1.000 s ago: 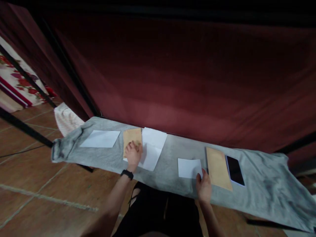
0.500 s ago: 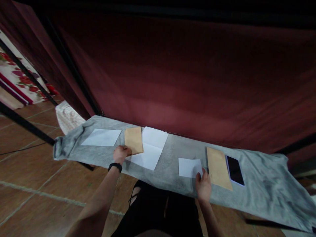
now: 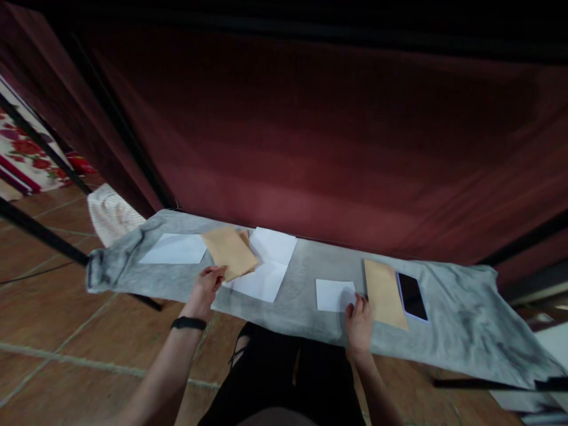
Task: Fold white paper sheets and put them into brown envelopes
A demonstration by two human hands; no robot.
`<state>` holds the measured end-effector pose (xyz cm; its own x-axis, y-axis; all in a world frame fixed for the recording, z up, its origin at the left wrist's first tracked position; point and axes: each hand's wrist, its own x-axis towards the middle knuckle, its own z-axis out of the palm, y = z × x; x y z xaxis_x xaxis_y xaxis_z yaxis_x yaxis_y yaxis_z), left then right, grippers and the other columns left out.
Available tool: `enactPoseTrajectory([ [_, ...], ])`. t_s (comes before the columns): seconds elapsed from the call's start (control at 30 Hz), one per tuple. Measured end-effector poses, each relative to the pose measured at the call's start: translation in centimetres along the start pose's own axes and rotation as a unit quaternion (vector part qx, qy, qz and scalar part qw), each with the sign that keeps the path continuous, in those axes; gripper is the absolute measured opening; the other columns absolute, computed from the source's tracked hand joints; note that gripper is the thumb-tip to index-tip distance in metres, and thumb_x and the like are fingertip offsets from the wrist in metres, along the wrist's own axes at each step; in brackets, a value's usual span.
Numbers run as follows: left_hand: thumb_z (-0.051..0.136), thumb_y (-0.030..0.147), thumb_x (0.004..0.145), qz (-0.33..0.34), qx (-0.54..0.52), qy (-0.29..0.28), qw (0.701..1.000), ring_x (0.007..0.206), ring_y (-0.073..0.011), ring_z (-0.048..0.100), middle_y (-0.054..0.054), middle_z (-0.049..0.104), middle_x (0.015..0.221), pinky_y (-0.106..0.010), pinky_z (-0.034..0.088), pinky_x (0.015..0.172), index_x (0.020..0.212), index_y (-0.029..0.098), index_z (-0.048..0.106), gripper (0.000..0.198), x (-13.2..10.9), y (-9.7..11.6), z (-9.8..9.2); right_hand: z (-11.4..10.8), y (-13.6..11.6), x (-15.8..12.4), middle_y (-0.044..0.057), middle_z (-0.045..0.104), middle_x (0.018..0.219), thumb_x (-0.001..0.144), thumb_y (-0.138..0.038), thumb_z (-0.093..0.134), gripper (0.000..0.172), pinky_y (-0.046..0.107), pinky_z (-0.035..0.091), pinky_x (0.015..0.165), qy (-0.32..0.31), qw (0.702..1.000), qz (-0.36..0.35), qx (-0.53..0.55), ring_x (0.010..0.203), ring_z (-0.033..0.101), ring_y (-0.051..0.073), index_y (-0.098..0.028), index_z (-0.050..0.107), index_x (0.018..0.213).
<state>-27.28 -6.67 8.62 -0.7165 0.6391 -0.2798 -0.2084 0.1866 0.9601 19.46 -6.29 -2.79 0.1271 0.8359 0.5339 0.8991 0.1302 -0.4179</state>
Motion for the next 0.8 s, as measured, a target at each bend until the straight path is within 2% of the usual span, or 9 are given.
enactPoseTrajectory([
  [0.13,0.083,0.016,0.056,-0.053,-0.088,-0.086,0.991,0.041,-0.0037,0.040,0.010,0.044,0.050,-0.016,0.024,0.039,0.066,0.021,0.042,0.042,-4.4,-1.2,1.9,-0.5,-1.4,0.3,0.024,0.054,0.137,0.096,-0.032,0.042,0.041,0.057,0.043,0.103,0.015,0.998,0.020,0.058,0.128,0.049,0.036,-0.012,0.059,0.128],
  [0.23,0.088,0.019,0.055,-0.087,-0.120,-0.147,0.978,0.041,-0.0040,0.042,0.009,0.049,0.052,-0.015,0.024,0.037,0.068,0.021,0.045,0.045,-8.6,-3.1,4.4,-0.8,-4.6,0.2,0.020,0.061,0.129,0.094,-0.045,0.048,0.046,0.054,0.047,0.100,-0.023,0.967,0.118,0.226,0.120,0.057,0.033,-0.015,0.061,0.127],
  [0.33,0.092,0.021,0.051,-0.132,-0.159,-0.206,0.957,0.044,-0.0057,0.050,0.008,0.055,0.054,-0.014,0.028,0.038,0.074,0.020,0.049,0.048,-13.0,-5.3,7.2,-1.3,-9.3,0.1,0.013,0.070,0.120,0.088,-0.060,0.057,0.055,0.047,0.052,0.097,-0.134,0.854,0.233,0.446,0.106,0.066,0.028,-0.020,0.064,0.125],
  [0.4,0.094,0.020,0.047,-0.157,-0.191,-0.233,0.940,0.045,-0.0060,0.053,0.008,0.057,0.055,-0.014,0.028,0.038,0.072,0.020,0.049,0.051,-15.4,-6.4,8.8,-1.7,-12.1,0.2,0.010,0.073,0.117,0.081,-0.064,0.065,0.057,0.042,0.055,0.093,-0.199,0.760,0.269,0.557,0.104,0.068,0.027,-0.022,0.068,0.120],
  [0.47,0.094,0.021,0.046,-0.168,-0.203,-0.242,0.934,0.047,-0.0068,0.056,0.007,0.058,0.055,-0.014,0.031,0.040,0.070,0.020,0.049,0.051,-17.1,-7.2,9.9,-2.2,-13.9,0.4,0.007,0.075,0.111,0.079,-0.064,0.068,0.056,0.038,0.057,0.083,-0.226,0.691,0.290,0.622,0.094,0.070,0.025,-0.022,0.069,0.115],
  [0.5,0.094,0.021,0.046,-0.170,-0.201,-0.244,0.933,0.048,-0.0074,0.058,0.007,0.059,0.055,-0.014,0.033,0.041,0.068,0.020,0.050,0.050,-17.6,-7.4,10.3,-2.4,-14.3,0.4,0.006,0.076,0.108,0.076,-0.060,0.071,0.052,0.035,0.058,0.078,-0.230,0.678,0.296,0.632,0.089,0.070,0.023,-0.022,0.069,0.112],
  [0.6,0.093,0.018,0.049,-0.177,-0.184,-0.250,0.934,0.052,-0.0090,0.063,0.005,0.062,0.057,-0.016,0.041,0.046,0.067,0.019,0.052,0.045,-18.4,-8.0,10.7,-3.1,-14.1,0.2,0.003,0.078,0.091,0.069,-0.049,0.075,0.037,0.029,0.055,0.064,-0.228,0.677,0.325,0.619,0.073,0.068,0.019,-0.022,0.070,0.094],
  [0.73,0.090,0.012,0.055,-0.214,-0.182,-0.260,0.924,0.052,-0.0072,0.062,0.005,0.063,0.059,-0.015,0.044,0.048,0.068,0.018,0.054,0.039,-18.3,-8.8,11.0,-3.8,-12.5,-0.3,0.003,0.078,0.085,0.067,-0.041,0.074,0.032,0.029,0.055,0.066,-0.256,0.639,0.342,0.640,0.073,0.071,0.020,-0.021,0.070,0.092],
  [0.8,0.089,0.010,0.057,-0.232,-0.175,-0.282,0.914,0.051,-0.0064,0.061,0.006,0.062,0.058,-0.014,0.044,0.049,0.068,0.018,0.054,0.037,-18.4,-9.2,11.2,-3.7,-12.0,-0.4,0.003,0.078,0.085,0.066,-0.041,0.075,0.035,0.030,0.056,0.067,-0.256,0.638,0.344,0.639,0.073,0.072,0.020,-0.020,0.070,0.094],
])
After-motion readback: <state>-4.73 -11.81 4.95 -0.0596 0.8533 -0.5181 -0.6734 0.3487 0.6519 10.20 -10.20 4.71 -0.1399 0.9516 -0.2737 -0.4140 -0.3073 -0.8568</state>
